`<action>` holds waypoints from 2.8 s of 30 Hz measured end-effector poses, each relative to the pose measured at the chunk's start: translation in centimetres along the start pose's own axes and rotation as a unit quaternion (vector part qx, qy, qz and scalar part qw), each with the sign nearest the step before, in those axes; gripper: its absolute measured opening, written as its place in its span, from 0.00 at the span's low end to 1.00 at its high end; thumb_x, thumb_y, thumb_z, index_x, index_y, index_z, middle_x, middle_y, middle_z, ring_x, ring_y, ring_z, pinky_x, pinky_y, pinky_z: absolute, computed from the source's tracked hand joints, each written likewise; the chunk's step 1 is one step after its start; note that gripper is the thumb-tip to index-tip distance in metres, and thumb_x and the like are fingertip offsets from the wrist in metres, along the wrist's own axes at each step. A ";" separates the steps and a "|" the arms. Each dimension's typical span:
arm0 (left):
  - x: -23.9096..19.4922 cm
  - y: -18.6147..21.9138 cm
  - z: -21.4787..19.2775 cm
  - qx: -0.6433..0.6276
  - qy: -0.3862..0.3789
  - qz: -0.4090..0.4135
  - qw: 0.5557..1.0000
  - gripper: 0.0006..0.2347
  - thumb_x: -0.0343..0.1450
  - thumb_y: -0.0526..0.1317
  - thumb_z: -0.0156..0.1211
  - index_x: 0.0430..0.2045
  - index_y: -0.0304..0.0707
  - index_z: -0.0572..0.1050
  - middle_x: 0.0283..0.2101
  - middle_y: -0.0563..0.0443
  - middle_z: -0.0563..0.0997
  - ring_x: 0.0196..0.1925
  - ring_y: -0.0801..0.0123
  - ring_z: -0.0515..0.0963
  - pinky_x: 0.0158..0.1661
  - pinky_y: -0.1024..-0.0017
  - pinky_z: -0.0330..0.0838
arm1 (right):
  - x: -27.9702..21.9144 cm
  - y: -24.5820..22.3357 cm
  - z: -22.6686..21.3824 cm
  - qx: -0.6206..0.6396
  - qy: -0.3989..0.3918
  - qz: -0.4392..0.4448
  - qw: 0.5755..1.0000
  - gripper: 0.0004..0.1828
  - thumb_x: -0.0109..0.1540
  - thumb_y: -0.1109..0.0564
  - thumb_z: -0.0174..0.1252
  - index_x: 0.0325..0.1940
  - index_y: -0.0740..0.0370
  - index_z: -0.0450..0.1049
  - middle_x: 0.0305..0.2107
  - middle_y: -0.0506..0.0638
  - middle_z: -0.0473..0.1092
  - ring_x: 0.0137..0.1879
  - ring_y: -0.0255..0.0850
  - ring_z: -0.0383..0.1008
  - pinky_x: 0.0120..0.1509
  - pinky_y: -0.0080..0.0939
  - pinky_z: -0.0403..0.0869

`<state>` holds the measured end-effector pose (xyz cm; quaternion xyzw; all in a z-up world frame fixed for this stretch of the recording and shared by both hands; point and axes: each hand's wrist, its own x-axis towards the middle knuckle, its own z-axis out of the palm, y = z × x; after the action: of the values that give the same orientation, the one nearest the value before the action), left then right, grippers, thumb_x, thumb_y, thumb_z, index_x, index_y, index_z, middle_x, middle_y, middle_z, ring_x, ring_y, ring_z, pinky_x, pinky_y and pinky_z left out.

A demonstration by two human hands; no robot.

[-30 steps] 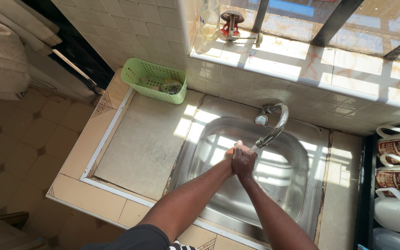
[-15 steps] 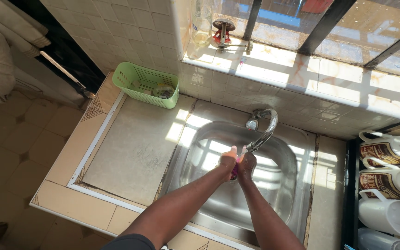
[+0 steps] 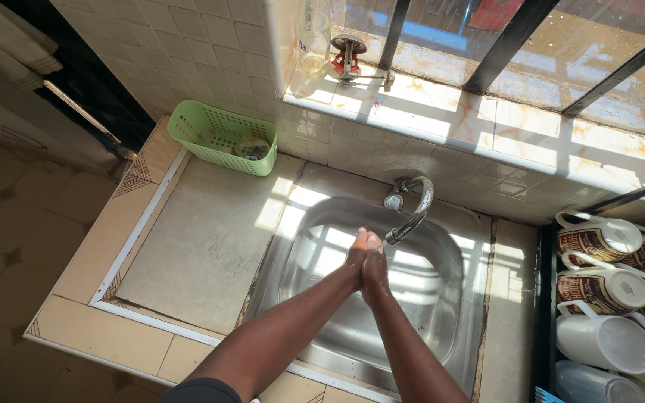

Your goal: Wash hands and wipe down the kitchen sink using a cloth

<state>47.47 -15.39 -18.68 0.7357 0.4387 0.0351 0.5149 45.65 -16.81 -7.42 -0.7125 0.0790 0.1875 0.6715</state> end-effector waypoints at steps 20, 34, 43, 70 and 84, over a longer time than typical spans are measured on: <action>-2.0 2.6 -4.2 -0.094 -0.038 -0.035 0.994 0.19 0.71 0.52 0.56 0.49 0.38 0.75 0.47 0.41 0.76 0.52 0.53 0.75 0.50 0.54 0.71 | -0.6 -3.0 0.5 0.117 0.076 0.068 0.988 0.10 0.62 0.58 0.50 0.35 0.59 0.78 0.14 0.49 0.61 0.17 0.37 0.57 0.19 0.35 0.59; -4.0 4.1 -7.8 -0.158 -0.069 -0.049 0.984 0.19 0.70 0.49 0.57 0.51 0.38 0.74 0.47 0.44 0.74 0.51 0.59 0.73 0.50 0.59 0.69 | 1.4 0.9 -0.3 0.309 -0.053 0.093 0.945 0.28 0.71 0.40 0.49 0.20 0.50 0.54 0.15 0.39 0.49 0.15 0.28 0.47 0.18 0.24 0.47; -5.3 4.4 -11.1 -0.200 -0.080 -0.053 0.975 0.19 0.69 0.48 0.57 0.52 0.38 0.73 0.48 0.46 0.74 0.51 0.63 0.72 0.50 0.62 0.68 | 1.3 1.8 0.6 0.277 -0.073 0.123 0.950 0.27 0.73 0.37 0.43 0.24 0.51 0.58 0.17 0.38 0.45 0.15 0.27 0.40 0.16 0.27 0.41; -5.1 1.9 -24.2 -0.255 -0.016 0.025 0.966 0.14 0.70 0.35 0.58 0.49 0.33 0.69 0.28 0.43 0.82 0.23 0.70 0.82 0.25 0.77 0.79 | -7.8 -3.0 3.4 0.135 -0.281 0.090 0.946 0.45 0.68 0.25 0.28 0.75 0.60 0.55 0.66 0.58 0.58 0.74 0.50 0.53 0.77 0.55 0.51; 1.6 11.6 -33.8 -0.348 0.068 0.211 0.911 0.29 0.76 0.36 0.52 0.73 0.33 0.51 0.72 0.29 0.58 0.74 0.43 0.63 0.71 0.51 0.61 | -3.0 -0.8 -1.3 0.193 -0.187 0.198 0.943 0.28 0.75 0.41 0.35 0.60 0.65 0.68 0.57 0.63 0.68 0.70 0.58 0.67 0.75 0.57 0.63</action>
<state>38.54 9.28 5.62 0.5809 0.2666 0.3436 0.6881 43.43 -18.38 -5.51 -0.4912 0.1262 0.4280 0.7481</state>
